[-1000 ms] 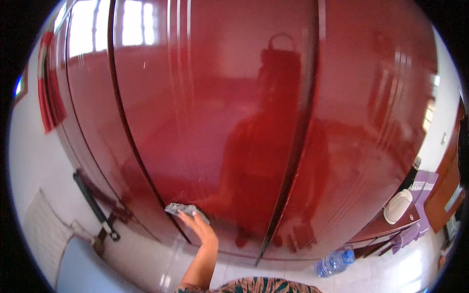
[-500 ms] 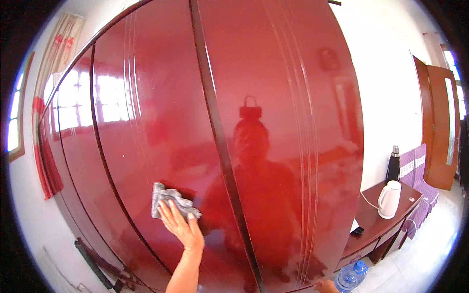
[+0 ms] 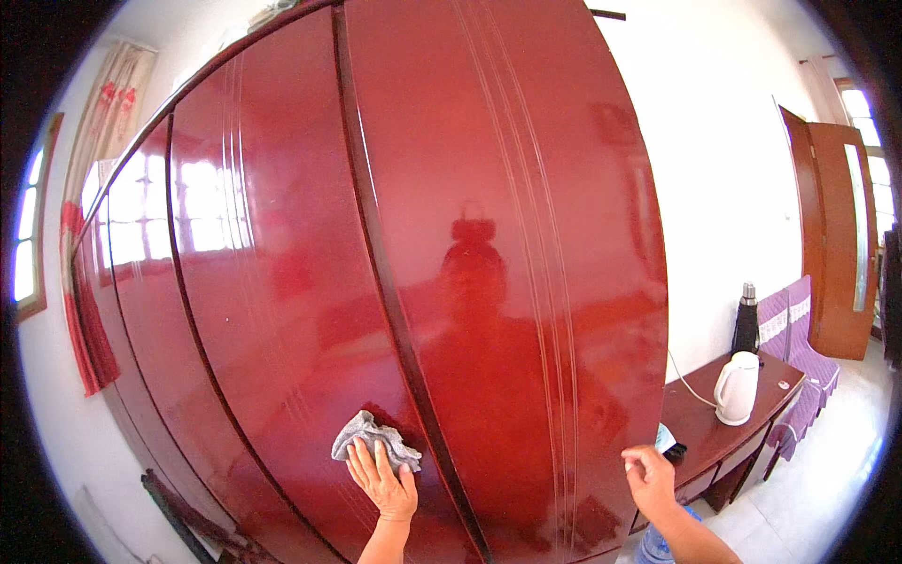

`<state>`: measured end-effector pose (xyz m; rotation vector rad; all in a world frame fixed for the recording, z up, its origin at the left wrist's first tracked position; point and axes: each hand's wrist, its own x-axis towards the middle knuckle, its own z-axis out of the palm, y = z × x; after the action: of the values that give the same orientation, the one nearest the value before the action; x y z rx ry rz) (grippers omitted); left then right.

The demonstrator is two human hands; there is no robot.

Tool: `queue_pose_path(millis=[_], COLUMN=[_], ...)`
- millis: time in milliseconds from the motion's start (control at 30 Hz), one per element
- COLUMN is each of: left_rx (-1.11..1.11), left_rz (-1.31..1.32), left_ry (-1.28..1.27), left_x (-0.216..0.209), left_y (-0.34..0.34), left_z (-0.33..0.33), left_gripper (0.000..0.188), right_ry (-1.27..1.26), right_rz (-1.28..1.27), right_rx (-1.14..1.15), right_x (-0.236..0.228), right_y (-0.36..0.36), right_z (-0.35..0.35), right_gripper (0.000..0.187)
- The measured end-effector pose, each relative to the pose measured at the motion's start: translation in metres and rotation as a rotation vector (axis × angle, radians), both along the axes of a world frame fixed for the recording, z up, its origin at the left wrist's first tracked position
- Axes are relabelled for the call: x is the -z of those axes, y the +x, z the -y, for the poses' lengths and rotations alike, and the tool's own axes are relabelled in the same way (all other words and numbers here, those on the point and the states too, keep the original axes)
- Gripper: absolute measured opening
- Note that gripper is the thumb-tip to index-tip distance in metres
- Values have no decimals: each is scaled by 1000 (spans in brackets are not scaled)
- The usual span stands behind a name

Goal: The person wipes the exterior surfaces of a large wooden wardrobe with a grey cloth, cleaning the vertical panels and top edges.

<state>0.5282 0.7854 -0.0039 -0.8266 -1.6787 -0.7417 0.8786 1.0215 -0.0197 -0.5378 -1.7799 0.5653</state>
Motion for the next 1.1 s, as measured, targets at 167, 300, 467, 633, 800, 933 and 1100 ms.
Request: queue_pose_path(millis=[167, 300, 467, 633, 800, 933, 1100], left_rx=[-34, -38, -84, -59, -13, 29, -25], left_rz=[-24, -21, -56, -86, -228, -374, -488], left_ry=[5, -25, -83, -73, -119, -66, -80], left_x=[1, 0, -4, -25, -13, -17, -15], left_y=[1, 5, 0, -10, -30, -36, -42], left_z=[4, 0, 22, 19, 13, 18, 11], left_gripper=[59, 60, 59, 60, 60, 62, 61], right_ry=[260, 321, 296, 364, 234, 440, 188], right_rz=[33, 89, 144, 257, 452, 526, 456], right_rx=[83, 132, 151, 260, 427, 354, 399], right_x=[-51, -66, -82, -107, -100, -104, -123], right_y=[0, -2, -18, -1, -8, -1, -10], right_z=[-3, -11, -23, -46, -63, -91, -55], right_gripper=[28, 39, 42, 42, 50, 52, 54])
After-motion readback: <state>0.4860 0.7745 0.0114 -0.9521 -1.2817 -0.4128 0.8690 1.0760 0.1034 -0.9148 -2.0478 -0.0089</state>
